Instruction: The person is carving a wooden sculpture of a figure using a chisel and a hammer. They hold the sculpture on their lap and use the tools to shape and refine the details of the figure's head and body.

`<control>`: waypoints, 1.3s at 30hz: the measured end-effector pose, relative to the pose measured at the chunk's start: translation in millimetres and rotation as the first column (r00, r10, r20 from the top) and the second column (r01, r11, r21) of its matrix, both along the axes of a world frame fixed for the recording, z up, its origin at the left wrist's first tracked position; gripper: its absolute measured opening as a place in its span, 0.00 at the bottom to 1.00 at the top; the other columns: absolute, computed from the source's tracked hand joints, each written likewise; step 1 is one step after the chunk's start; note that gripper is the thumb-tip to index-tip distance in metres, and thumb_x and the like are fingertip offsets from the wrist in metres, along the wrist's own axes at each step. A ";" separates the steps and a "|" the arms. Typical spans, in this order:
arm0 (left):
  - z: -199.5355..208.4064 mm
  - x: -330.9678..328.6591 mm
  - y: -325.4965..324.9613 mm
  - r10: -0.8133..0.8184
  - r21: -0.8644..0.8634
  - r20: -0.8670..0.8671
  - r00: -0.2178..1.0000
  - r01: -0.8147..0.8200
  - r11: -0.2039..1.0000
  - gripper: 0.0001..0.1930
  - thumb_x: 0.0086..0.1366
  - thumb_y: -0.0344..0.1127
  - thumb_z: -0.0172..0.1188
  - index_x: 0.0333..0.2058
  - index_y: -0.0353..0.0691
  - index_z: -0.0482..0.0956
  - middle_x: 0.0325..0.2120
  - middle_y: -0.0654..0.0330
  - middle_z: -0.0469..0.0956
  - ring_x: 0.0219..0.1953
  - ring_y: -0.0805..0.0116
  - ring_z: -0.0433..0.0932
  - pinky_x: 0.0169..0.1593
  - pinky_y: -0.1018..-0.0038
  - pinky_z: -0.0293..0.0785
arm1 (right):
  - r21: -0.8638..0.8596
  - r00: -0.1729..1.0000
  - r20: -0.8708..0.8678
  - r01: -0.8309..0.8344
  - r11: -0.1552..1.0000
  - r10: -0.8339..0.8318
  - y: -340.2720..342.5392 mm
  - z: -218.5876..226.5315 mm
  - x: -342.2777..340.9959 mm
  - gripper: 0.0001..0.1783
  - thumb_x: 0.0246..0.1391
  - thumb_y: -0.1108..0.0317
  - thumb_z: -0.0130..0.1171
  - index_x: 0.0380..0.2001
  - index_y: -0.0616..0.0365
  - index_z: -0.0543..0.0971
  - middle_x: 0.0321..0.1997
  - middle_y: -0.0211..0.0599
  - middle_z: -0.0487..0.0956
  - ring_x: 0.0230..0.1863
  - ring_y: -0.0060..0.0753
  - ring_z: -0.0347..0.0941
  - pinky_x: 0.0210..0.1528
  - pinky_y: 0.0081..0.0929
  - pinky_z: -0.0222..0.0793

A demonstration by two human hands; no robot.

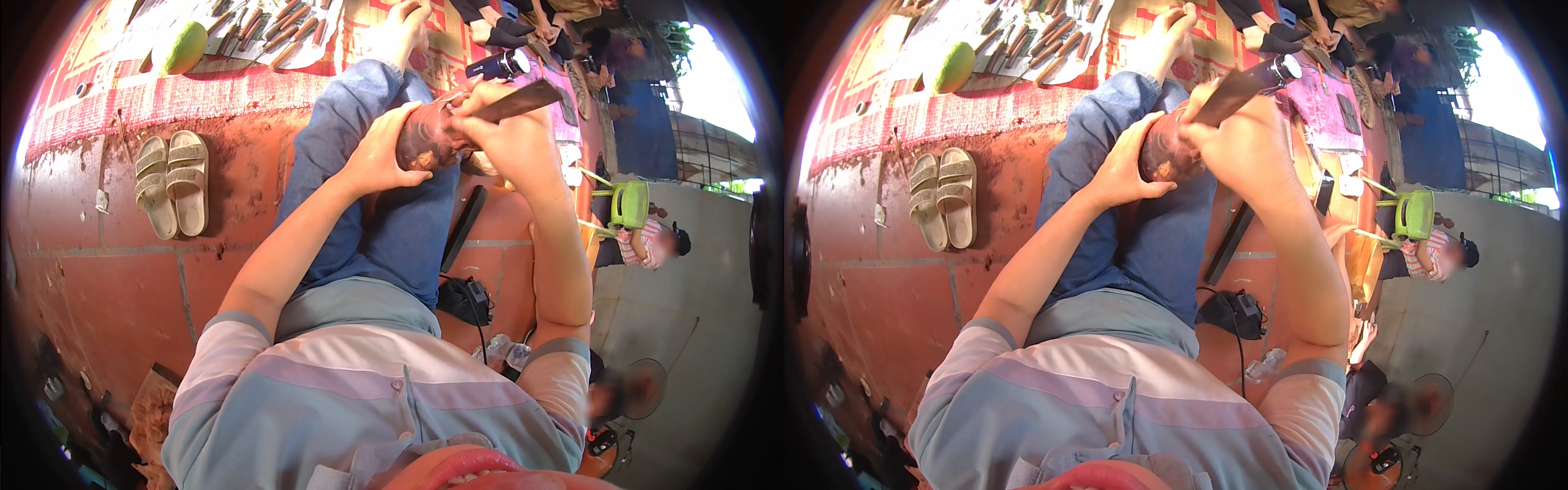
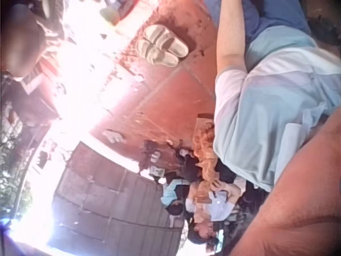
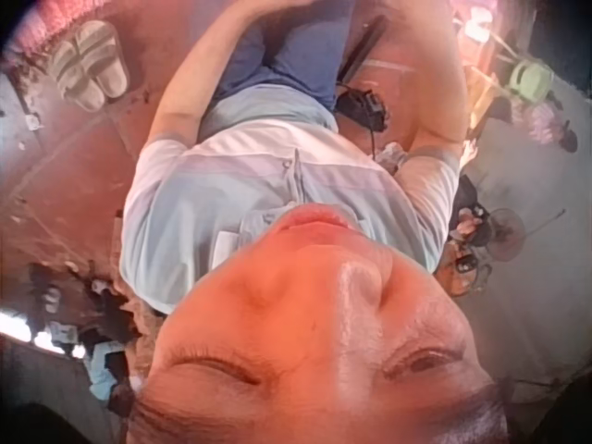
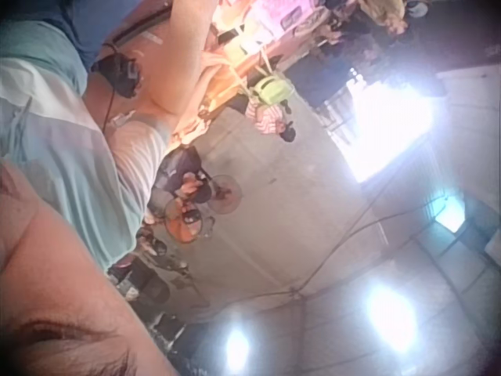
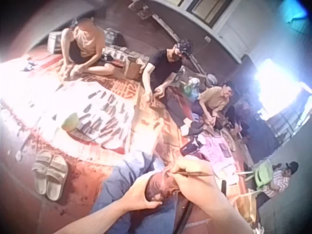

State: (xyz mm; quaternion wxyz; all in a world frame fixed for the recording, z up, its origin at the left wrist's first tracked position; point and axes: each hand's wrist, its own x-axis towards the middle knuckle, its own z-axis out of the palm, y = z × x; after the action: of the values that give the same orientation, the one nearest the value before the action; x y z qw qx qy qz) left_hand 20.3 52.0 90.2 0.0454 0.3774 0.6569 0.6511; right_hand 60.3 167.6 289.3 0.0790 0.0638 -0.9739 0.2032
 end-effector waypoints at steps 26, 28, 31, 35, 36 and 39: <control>-2.0 1.1 4.4 0.036 0.004 -0.029 0.999 -0.036 0.999 0.53 0.37 0.43 0.74 0.61 0.36 0.55 0.56 0.46 0.63 0.61 0.48 0.61 0.64 0.60 0.57 | 0.243 0.957 -0.117 -0.230 0.942 0.264 5.9 -1.6 7.8 0.03 0.39 0.71 0.61 0.22 0.56 0.78 0.29 0.36 0.78 0.33 0.40 0.77 0.34 0.34 0.72; -2.6 -0.1 3.2 0.027 0.016 -0.019 0.999 -0.026 1.000 0.52 0.37 0.43 0.74 0.62 0.37 0.55 0.57 0.46 0.62 0.61 0.49 0.61 0.64 0.61 0.57 | 0.133 0.995 -0.072 -0.063 0.989 0.073 -1.6 0.2 5.6 0.03 0.39 0.71 0.61 0.22 0.56 0.77 0.28 0.37 0.78 0.32 0.42 0.77 0.34 0.34 0.72; -6.6 1.5 5.5 0.023 0.025 -0.017 1.000 -0.022 0.999 0.52 0.37 0.43 0.74 0.61 0.37 0.55 0.57 0.46 0.63 0.61 0.49 0.61 0.64 0.60 0.57 | 0.130 1.000 0.009 -0.003 0.991 0.001 -14.6 -6.1 23.6 0.04 0.40 0.70 0.63 0.23 0.54 0.79 0.25 0.37 0.79 0.29 0.43 0.76 0.34 0.35 0.72; -3.0 -0.1 4.8 0.036 0.010 -0.019 0.999 -0.036 0.999 0.53 0.37 0.43 0.75 0.61 0.37 0.55 0.56 0.46 0.63 0.60 0.48 0.62 0.63 0.60 0.58 | 0.189 0.998 -0.026 -0.049 0.981 0.055 -6.4 -3.0 16.4 0.06 0.40 0.68 0.64 0.24 0.55 0.78 0.28 0.36 0.79 0.32 0.41 0.76 0.36 0.37 0.71; -3.3 -0.6 3.9 0.022 0.001 -0.022 1.000 -0.022 1.000 0.53 0.37 0.43 0.74 0.62 0.36 0.55 0.57 0.47 0.62 0.61 0.49 0.61 0.64 0.61 0.57 | 0.176 0.991 -0.111 -0.056 0.983 0.077 -4.5 -5.6 15.2 0.06 0.40 0.68 0.64 0.23 0.55 0.78 0.28 0.36 0.79 0.32 0.40 0.76 0.36 0.36 0.70; -3.1 -0.8 3.2 -0.009 -0.028 -0.005 1.000 0.009 1.000 0.54 0.37 0.43 0.74 0.62 0.35 0.53 0.58 0.47 0.61 0.62 0.51 0.60 0.64 0.61 0.56 | 0.041 0.997 -0.071 0.033 0.999 -0.030 3.1 -6.5 13.7 0.04 0.41 0.71 0.62 0.23 0.56 0.77 0.27 0.34 0.78 0.34 0.38 0.75 0.42 0.32 0.70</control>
State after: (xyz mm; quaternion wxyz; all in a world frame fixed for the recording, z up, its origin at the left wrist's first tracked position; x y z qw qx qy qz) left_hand 19.5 55.2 87.1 0.0517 0.3815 0.6645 0.6405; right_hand 74.0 170.8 282.9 0.1150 0.0573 -0.9754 0.1792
